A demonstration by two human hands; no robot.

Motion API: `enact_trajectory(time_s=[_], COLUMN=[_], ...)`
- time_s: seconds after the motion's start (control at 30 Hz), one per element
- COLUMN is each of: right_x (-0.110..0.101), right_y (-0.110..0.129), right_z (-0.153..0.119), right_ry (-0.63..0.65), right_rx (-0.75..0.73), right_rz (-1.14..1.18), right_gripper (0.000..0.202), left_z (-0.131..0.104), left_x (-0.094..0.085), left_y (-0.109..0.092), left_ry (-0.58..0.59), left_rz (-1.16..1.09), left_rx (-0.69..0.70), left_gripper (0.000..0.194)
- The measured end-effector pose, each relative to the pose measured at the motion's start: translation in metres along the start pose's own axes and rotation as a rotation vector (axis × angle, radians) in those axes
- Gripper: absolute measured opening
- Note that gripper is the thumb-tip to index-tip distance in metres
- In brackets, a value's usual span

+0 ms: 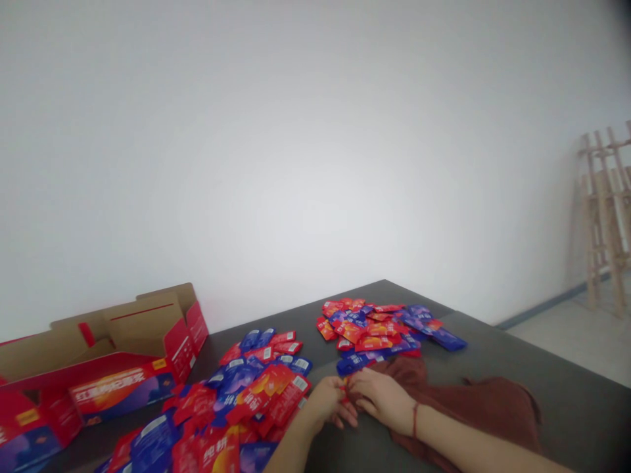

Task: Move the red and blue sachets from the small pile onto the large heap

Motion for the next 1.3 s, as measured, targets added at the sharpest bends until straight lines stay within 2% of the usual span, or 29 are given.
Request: enact_trajectory(time_s=[0.07, 0.1, 0.2, 0.27, 0.4, 0.5, 0.57, 0.63, 0.73, 0.87, 0.97, 1.03, 1.13, 1.23, 1.3], right_x=[-0.005, -0.008, -0.020, -0.020, -0.003, 0.003, 0.002, 0.000, -0.008, -0.025, -0.038, -0.047, -0.055, -0.053, -0.049], right_y=[-0.005, -0.014, -0.049, -0.057, -0.022, 0.005, 0.014, 0.012, -0.016, -0.082, -0.113, -0.124, -0.125, -0.104, -0.086], right_z=[-0.011, -0.016, -0.025, -0.021, 0.002, 0.009, 0.005, -0.002, -0.013, -0.033, -0.044, -0.048, -0.047, -0.040, -0.036], right_ry=[0.010, 0.001, -0.069, -0.094, -0.067, -0.052, -0.038, -0.025, -0.054, -0.049, -0.024, -0.051, -0.142, -0.200, -0.209], right_rx=[-0.025, 0.010, 0.221, 0.291, 0.151, 0.038, -0.024, -0.049, 0.057, 0.392, 0.476, 0.479, 0.459, 0.355, 0.300], right_rz=[0.003, -0.010, -0.076, -0.102, -0.022, 0.035, 0.038, 0.015, -0.063, -0.201, -0.212, -0.180, -0.096, -0.014, 0.014], right_gripper=[0.021, 0.022, 0.023, 0.024, 0.024, 0.024, 0.023, 0.021, 0.024, 0.026, 0.029, 0.031, 0.032, 0.030, 0.029], left_z=[0.000, 0.000, 0.000, 0.000, -0.002, -0.006, -0.008, -0.010, -0.010, -0.005, -0.003, -0.009, -0.030, -0.058, -0.068], left_x=[-0.004, -0.005, -0.003, -0.002, 0.000, 0.002, 0.004, 0.005, 0.004, -0.001, -0.004, -0.008, -0.007, 0.009, 0.018], left_y=[0.000, 0.001, 0.000, -0.001, -0.005, -0.009, -0.012, -0.013, -0.010, -0.003, -0.005, -0.019, -0.063, -0.102, -0.109], left_ry=[-0.044, -0.053, -0.046, -0.041, -0.009, 0.030, 0.058, 0.077, 0.074, 0.059, 0.045, -0.003, -0.110, -0.191, -0.211], left_rz=[0.005, 0.009, 0.011, 0.002, -0.024, -0.049, -0.060, -0.056, -0.052, -0.073, -0.034, 0.088, 0.428, 0.827, 0.984], left_rx=[-0.015, -0.029, -0.059, -0.055, -0.024, 0.015, 0.030, 0.023, -0.002, -0.012, 0.009, 0.068, 0.280, 0.518, 0.574], left_gripper=[0.029, 0.030, 0.035, 0.039, 0.031, 0.027, 0.028, 0.029, 0.032, 0.038, 0.043, 0.041, 0.038, 0.039, 0.042])
Point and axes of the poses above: each hand's wrist, its own z-axis towards the middle knuckle, its own x-axis out of the palm, y = z × x, the point moved 10 cm from there along z, towards the middle knuckle, and after that the axes turned 8 degrees about -z, right-handed, at the moved point
